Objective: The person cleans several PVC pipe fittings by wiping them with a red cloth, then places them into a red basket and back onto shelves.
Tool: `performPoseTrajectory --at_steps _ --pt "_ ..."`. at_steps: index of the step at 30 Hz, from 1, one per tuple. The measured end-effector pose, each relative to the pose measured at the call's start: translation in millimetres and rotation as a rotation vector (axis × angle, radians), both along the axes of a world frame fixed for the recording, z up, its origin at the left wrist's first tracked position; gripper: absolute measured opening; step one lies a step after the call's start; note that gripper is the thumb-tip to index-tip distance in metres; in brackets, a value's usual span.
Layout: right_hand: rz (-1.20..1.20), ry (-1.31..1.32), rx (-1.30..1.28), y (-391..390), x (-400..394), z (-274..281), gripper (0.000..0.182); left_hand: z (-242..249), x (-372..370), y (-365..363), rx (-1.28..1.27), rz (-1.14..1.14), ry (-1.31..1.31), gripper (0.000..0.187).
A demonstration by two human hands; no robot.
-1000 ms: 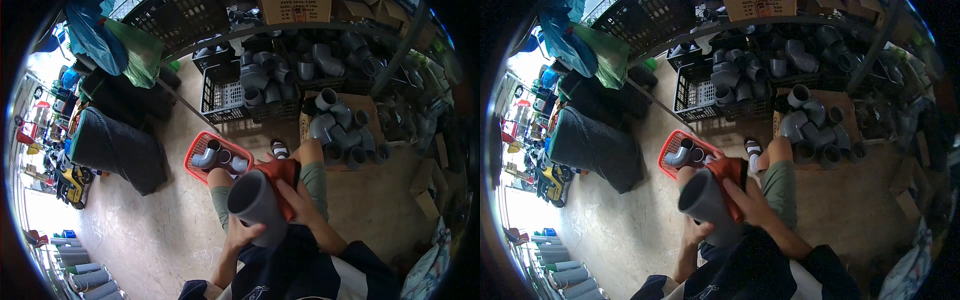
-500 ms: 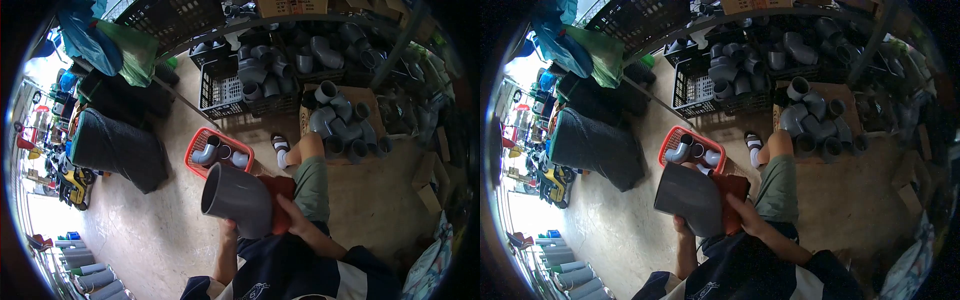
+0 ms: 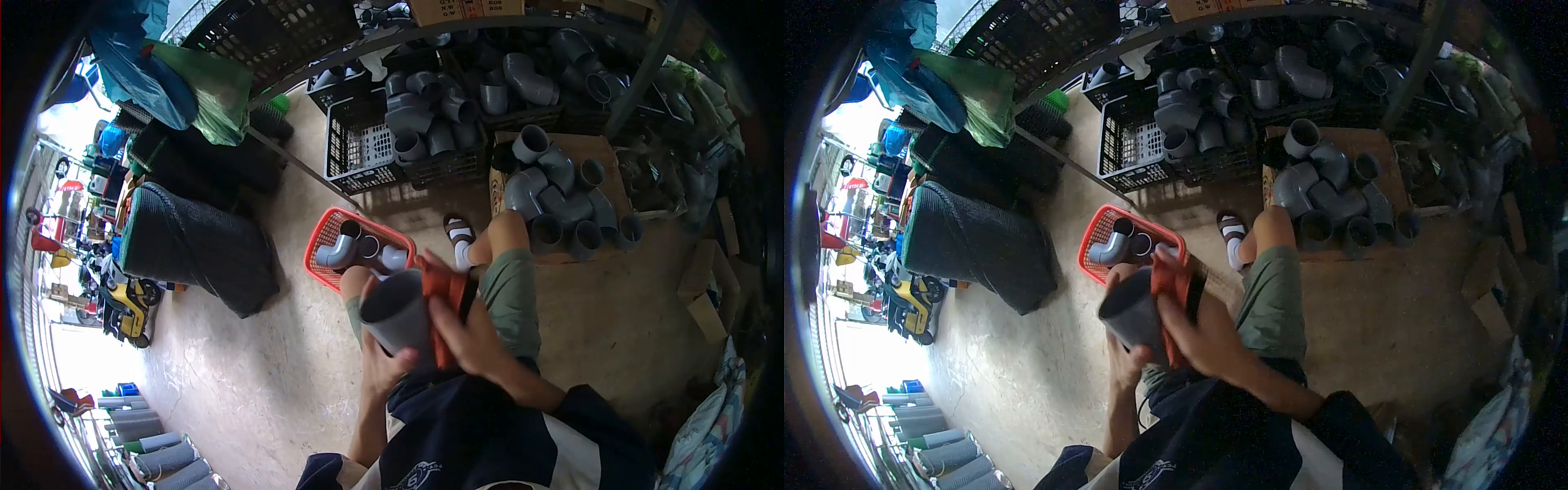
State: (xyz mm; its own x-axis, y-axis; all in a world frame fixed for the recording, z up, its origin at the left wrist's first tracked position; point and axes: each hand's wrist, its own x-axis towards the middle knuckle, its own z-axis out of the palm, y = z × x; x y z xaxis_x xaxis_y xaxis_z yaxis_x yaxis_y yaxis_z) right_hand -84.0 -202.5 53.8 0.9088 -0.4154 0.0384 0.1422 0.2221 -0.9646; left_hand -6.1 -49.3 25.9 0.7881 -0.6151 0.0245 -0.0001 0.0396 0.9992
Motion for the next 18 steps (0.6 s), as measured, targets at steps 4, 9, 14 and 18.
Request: performPoseTrajectory --at_steps 4,9,14,18 --pt "0.127 0.082 0.117 -8.3 6.7 -1.3 0.058 2.5 -12.9 -14.3 -0.134 0.217 0.071 0.128" --pt "-0.023 -0.26 -0.478 25.4 -12.7 -18.5 0.062 19.0 14.6 -16.5 -0.484 0.424 0.577 0.089" --pt "-0.024 -0.044 -0.147 37.0 -25.9 -48.7 0.057 -9.0 10.5 -4.5 -0.587 0.293 0.504 0.086" --pt "-0.004 0.162 0.209 26.8 -36.7 -57.9 0.048 -18.9 3.7 13.2 -0.265 -0.062 0.238 0.085"
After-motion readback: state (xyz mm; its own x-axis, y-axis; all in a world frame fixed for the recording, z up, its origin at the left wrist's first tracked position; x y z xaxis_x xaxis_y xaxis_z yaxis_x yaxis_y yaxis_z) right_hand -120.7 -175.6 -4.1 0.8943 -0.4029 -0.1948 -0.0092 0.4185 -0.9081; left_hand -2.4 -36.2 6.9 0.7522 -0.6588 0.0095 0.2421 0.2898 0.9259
